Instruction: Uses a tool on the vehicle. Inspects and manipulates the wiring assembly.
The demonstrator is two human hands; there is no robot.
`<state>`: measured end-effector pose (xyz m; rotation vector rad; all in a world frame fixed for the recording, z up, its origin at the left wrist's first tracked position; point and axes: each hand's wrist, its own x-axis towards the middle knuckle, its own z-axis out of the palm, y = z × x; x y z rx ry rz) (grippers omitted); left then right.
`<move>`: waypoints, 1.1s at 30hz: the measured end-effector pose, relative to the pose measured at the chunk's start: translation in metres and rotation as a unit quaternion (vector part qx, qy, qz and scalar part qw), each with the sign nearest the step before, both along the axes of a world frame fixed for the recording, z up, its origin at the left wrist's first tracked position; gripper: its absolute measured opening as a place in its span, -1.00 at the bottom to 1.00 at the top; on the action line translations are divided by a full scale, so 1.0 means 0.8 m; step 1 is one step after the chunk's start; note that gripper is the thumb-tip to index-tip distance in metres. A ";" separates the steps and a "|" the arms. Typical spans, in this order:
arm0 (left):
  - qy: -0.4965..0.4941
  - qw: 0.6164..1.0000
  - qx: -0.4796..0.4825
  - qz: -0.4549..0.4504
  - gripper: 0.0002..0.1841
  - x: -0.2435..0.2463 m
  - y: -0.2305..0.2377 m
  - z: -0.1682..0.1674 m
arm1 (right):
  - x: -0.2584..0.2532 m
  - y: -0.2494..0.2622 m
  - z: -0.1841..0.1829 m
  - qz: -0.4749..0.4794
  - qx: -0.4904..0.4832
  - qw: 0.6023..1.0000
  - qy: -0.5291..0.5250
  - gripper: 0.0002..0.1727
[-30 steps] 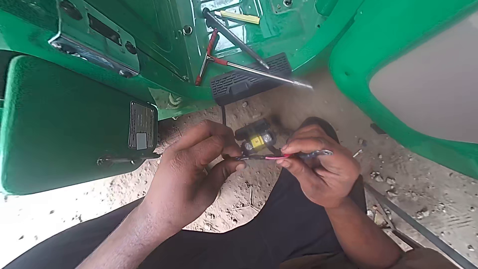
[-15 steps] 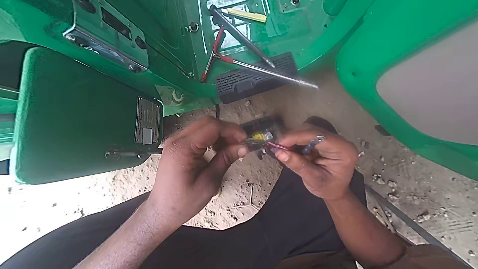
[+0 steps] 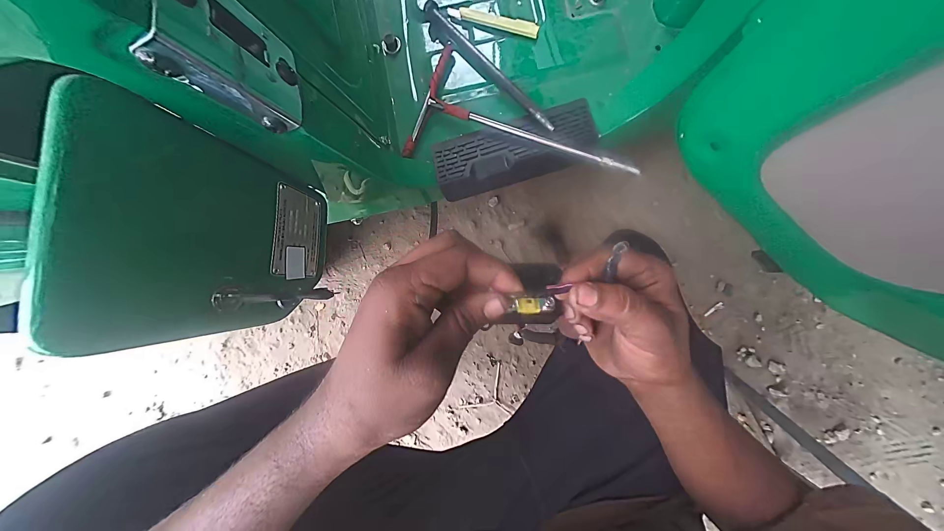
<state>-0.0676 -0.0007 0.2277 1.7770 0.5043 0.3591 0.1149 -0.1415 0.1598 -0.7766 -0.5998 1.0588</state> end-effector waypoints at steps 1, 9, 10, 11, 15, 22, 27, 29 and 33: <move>-0.003 1.000 -0.006 0.000 -0.87 -0.001 -0.001 -0.001 | 0.000 0.000 -0.001 0.008 -0.008 1.000 0.024 -0.90; 0.004 0.995 0.098 -0.008 -0.76 -0.006 0.010 -0.003 | 0.014 -0.005 -0.013 -0.020 0.039 0.990 -0.138 -0.90; 0.005 0.994 0.107 -0.012 -0.73 -0.007 0.012 -0.005 | 0.015 -0.007 -0.012 -0.033 0.046 0.983 -0.175 -0.89; 0.008 0.992 0.125 -0.015 -0.71 -0.007 0.015 -0.007 | 0.016 -0.009 -0.012 -0.046 0.054 0.974 -0.216 -0.89; 0.020 0.973 0.229 0.020 -0.70 -0.004 0.018 -0.009 | 0.013 -0.018 -0.009 -0.092 0.075 0.934 -0.338 -0.87; 0.182 0.916 0.339 0.110 -0.64 -0.010 0.002 -0.040 | -0.024 -0.029 -0.005 -0.140 0.049 0.894 -0.422 -0.87; 0.090 0.920 -0.369 0.094 -0.54 -0.006 -0.034 -0.027 | -0.063 -0.052 -0.027 -0.126 0.012 0.883 -0.452 -0.84; 0.035 0.896 -0.417 0.147 -0.58 -0.016 -0.058 -0.031 | -0.073 -0.064 -0.039 -0.075 0.024 0.881 -0.466 -0.81; 0.025 0.927 -0.289 0.240 -0.71 -0.055 -0.105 -0.047 | -0.035 -0.052 -0.022 0.175 0.080 0.892 -0.409 -0.59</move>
